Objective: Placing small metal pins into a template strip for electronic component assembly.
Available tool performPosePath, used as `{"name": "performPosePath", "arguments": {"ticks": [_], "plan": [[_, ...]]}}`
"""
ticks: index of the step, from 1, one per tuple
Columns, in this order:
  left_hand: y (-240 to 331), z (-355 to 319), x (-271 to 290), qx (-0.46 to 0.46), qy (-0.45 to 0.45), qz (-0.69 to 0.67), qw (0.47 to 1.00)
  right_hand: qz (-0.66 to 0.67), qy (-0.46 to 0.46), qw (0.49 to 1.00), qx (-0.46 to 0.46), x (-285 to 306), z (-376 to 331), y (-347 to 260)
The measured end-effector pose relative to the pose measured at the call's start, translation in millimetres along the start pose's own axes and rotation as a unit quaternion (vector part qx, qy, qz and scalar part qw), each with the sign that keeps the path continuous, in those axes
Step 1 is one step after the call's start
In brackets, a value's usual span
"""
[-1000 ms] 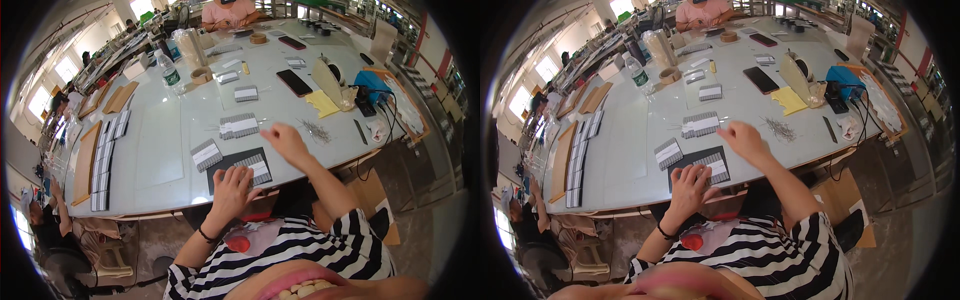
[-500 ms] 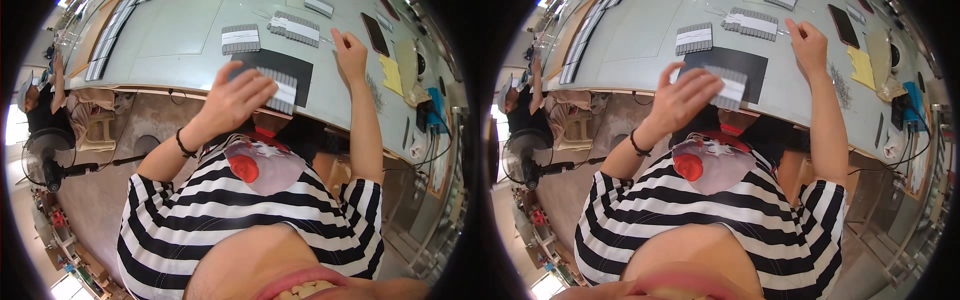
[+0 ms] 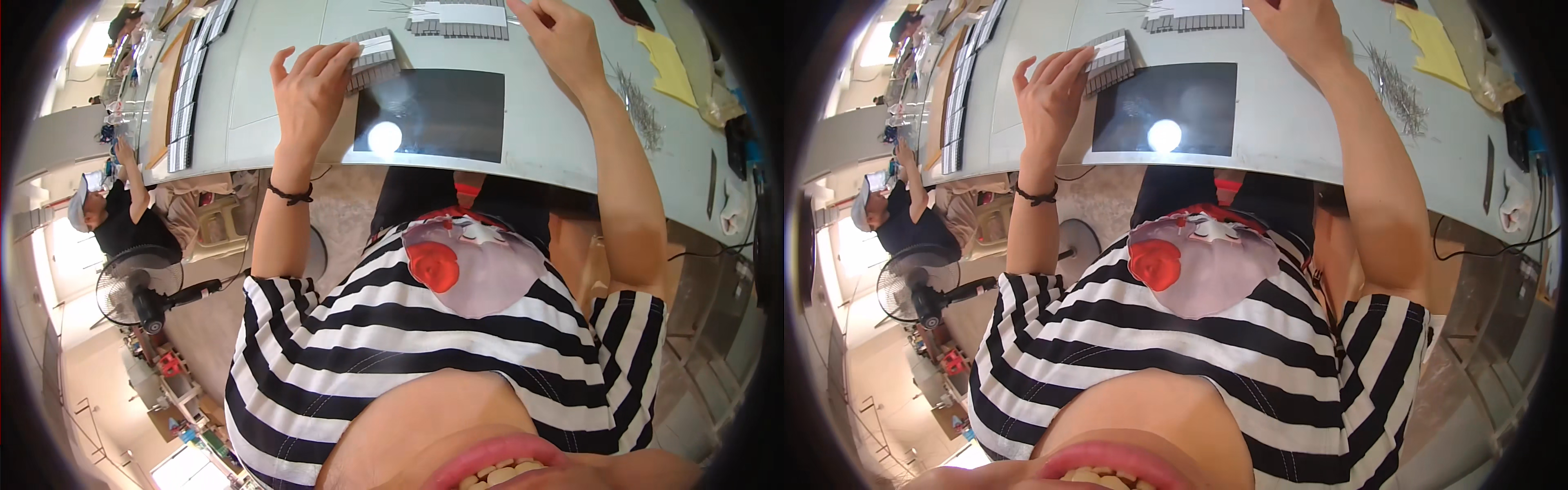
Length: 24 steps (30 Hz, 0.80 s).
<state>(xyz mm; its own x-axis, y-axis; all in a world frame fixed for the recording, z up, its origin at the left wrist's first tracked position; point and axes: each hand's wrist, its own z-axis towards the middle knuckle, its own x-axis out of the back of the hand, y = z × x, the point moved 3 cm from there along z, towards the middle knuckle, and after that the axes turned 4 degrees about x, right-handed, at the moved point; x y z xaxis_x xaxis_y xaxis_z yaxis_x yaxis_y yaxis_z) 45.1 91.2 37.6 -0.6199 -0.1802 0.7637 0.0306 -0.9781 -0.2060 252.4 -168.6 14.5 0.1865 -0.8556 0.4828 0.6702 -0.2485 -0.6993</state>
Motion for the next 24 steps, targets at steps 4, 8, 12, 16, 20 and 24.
{"name": "performPosePath", "arguments": {"ticks": [4, 8, 12, 16, 20, 24], "plan": [[-6, -5, -3, -0.003, -0.037, -0.005, 0.999, -0.063, 0.012, 0.998, 0.023, -1, 2, -10], [-8, -12, -6, 0.014, -0.081, -0.046, 0.996, -0.046, 0.018, 0.998, 0.026, -5, -2, -13], [-11, -15, -1, 0.014, -0.101, -0.050, 0.994, -0.051, 0.037, 0.996, 0.068, -11, 1, -3], [-12, -19, -4, 0.047, -0.115, -0.068, 0.990, -0.038, 0.078, 0.994, 0.066, -14, 4, 16], [-10, -9, 3, 0.025, -0.131, -0.036, 0.990, -0.033, 0.061, 0.998, -0.005, -19, 8, 28], [-13, 21, 3, 0.026, -0.054, -0.065, 0.996, -0.042, 0.085, 0.995, -0.029, -19, 5, 37]]}}
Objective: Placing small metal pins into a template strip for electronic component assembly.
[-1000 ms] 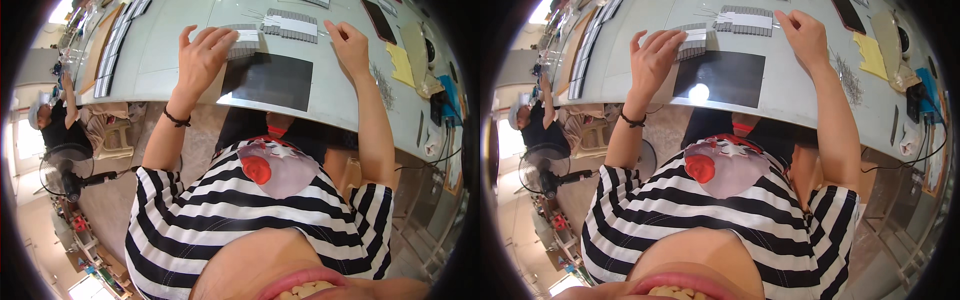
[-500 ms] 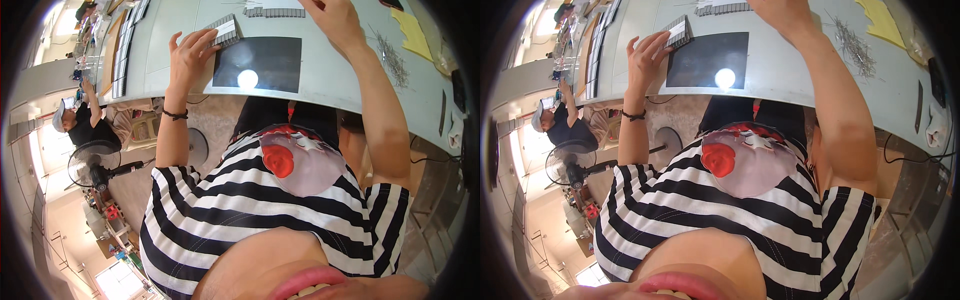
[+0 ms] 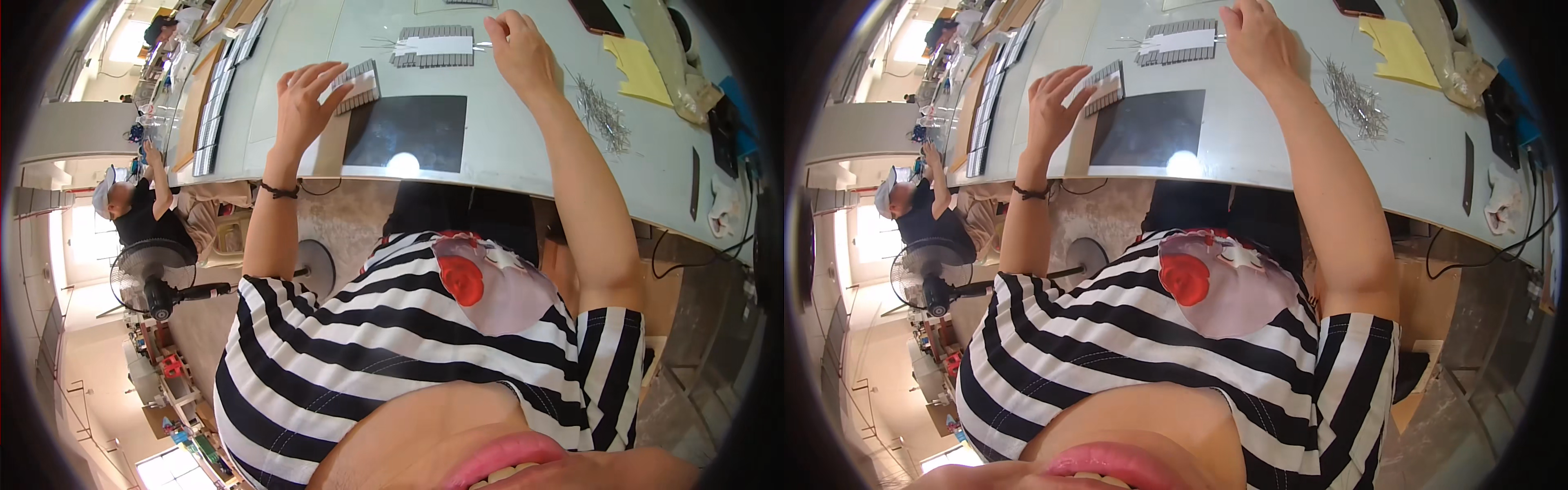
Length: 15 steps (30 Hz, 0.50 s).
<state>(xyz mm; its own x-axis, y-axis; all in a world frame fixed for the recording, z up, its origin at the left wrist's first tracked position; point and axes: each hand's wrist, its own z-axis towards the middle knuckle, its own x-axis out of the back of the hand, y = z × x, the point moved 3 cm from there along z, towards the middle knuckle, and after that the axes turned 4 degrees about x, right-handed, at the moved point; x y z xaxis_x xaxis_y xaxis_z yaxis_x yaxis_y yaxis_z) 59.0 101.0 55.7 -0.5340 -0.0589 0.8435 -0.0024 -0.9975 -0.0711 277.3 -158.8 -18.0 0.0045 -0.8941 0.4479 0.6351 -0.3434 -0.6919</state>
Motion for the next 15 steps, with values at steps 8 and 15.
{"name": "performPosePath", "arguments": {"ticks": [8, 15], "plan": [[14, 85, -40, -0.163, -0.053, 0.008, 0.985, -0.060, -0.011, 0.998, -0.016, 11, -3, -14], [11, 98, -57, -0.209, -0.067, -0.040, 0.975, -0.047, -0.035, 0.996, -0.060, 23, -9, -7]]}}
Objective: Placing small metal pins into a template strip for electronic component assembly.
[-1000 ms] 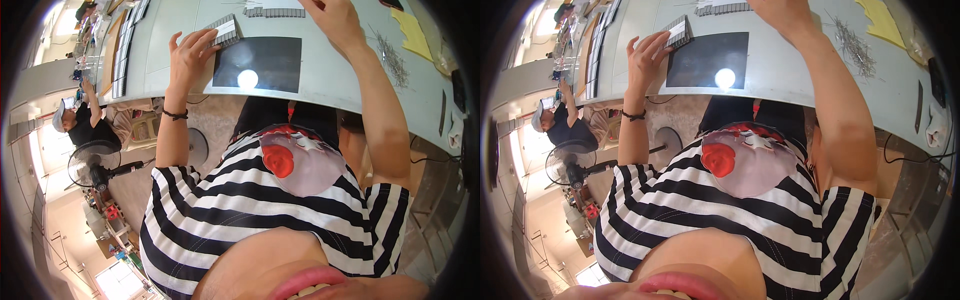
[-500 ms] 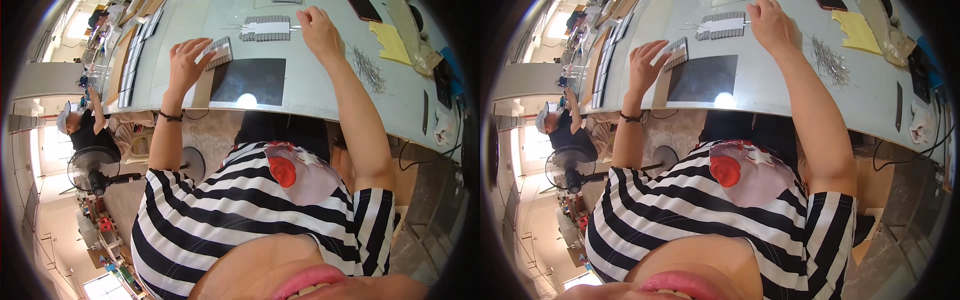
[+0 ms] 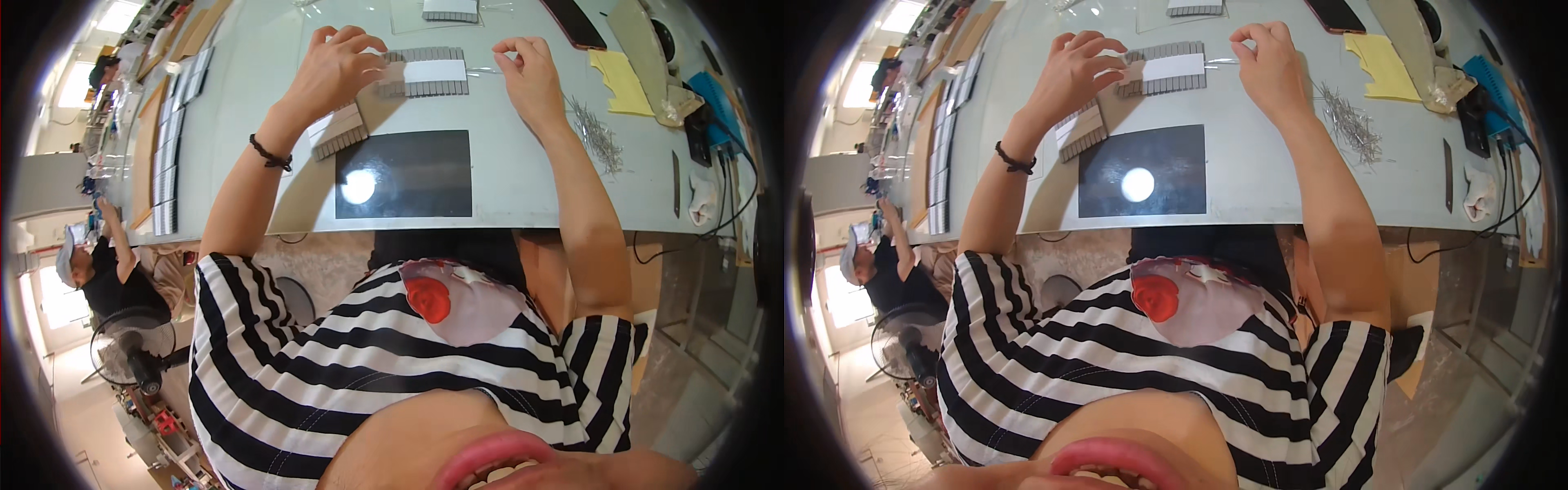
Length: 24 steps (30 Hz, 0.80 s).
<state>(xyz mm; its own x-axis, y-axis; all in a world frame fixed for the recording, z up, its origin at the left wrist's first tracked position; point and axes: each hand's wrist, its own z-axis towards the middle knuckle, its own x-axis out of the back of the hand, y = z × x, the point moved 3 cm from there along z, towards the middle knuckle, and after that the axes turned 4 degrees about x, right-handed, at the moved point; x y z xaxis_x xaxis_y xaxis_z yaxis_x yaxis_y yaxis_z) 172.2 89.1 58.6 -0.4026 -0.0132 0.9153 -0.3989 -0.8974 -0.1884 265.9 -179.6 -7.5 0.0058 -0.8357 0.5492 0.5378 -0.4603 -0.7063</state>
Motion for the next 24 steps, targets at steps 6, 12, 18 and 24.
{"name": "performPosePath", "arguments": {"ticks": [6, 12, 18, 24], "plan": [[-6, -8, -3, -0.004, 0.012, -0.023, 1.000, 0.020, -0.021, 0.999, 0.021, 1, -2, -13], [0, -12, 6, -0.018, 0.056, -0.011, 0.998, -0.076, -0.049, 0.981, 0.170, 6, -3, -15], [4, -15, 7, -0.018, 0.060, -0.022, 0.998, -0.017, -0.081, 0.991, 0.106, 3, -2, -11], [6, -10, 12, -0.023, 0.084, -0.011, 0.996, -0.005, -0.087, 0.993, 0.082, 7, 1, -15]]}}
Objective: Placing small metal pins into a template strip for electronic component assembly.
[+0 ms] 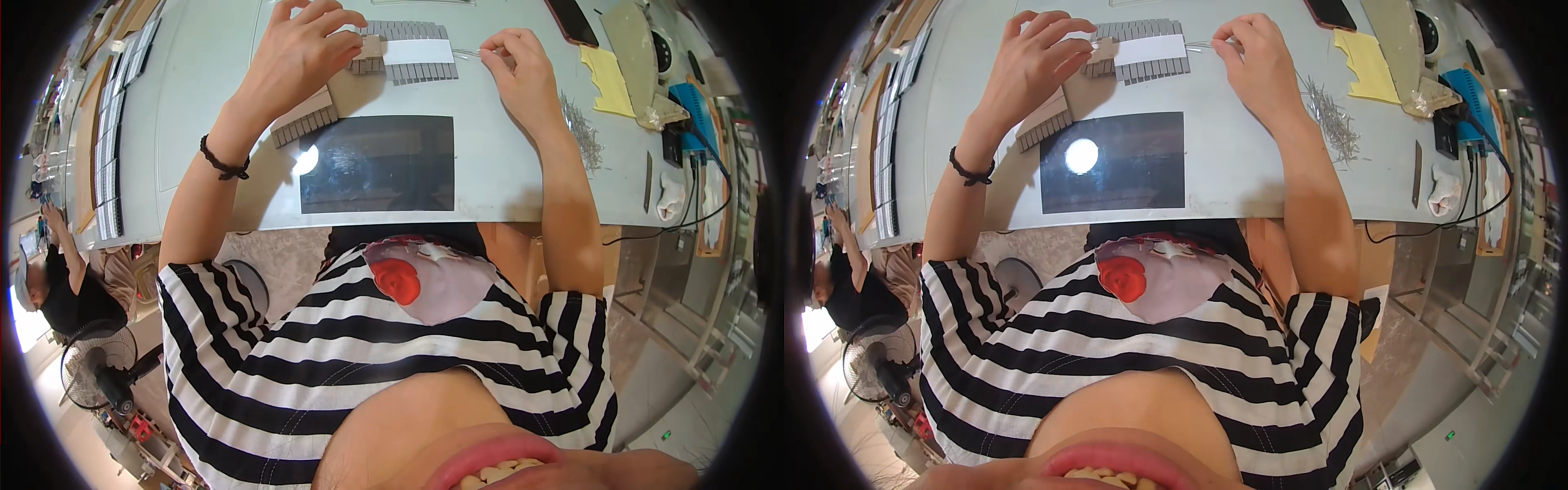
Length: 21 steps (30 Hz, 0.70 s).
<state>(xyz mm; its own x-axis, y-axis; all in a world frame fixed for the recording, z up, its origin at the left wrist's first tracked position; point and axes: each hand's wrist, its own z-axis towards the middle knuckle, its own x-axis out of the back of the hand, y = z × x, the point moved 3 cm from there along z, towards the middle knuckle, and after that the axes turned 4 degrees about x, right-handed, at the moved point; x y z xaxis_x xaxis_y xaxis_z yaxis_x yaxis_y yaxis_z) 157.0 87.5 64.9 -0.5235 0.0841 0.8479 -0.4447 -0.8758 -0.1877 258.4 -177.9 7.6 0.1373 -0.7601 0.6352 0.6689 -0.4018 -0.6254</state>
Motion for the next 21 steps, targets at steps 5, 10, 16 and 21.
{"name": "performPosePath", "arguments": {"ticks": [5, 10, 16, 21], "plan": [[6, 6, 22, 0.017, -0.028, -0.021, 0.999, 0.025, -0.008, 1.000, -0.009, 6, -1, -9], [15, -1, 38, 0.022, -0.022, -0.014, 0.999, 0.015, -0.033, 0.999, 0.001, 22, -9, -29], [40, -18, 61, 0.026, -0.038, -0.043, 0.998, 0.014, -0.090, 0.995, -0.045, 40, -22, -51], [57, -48, 43, 0.047, -0.014, -0.040, 0.998, 0.006, -0.124, 0.990, -0.067, 38, -35, -54]]}}
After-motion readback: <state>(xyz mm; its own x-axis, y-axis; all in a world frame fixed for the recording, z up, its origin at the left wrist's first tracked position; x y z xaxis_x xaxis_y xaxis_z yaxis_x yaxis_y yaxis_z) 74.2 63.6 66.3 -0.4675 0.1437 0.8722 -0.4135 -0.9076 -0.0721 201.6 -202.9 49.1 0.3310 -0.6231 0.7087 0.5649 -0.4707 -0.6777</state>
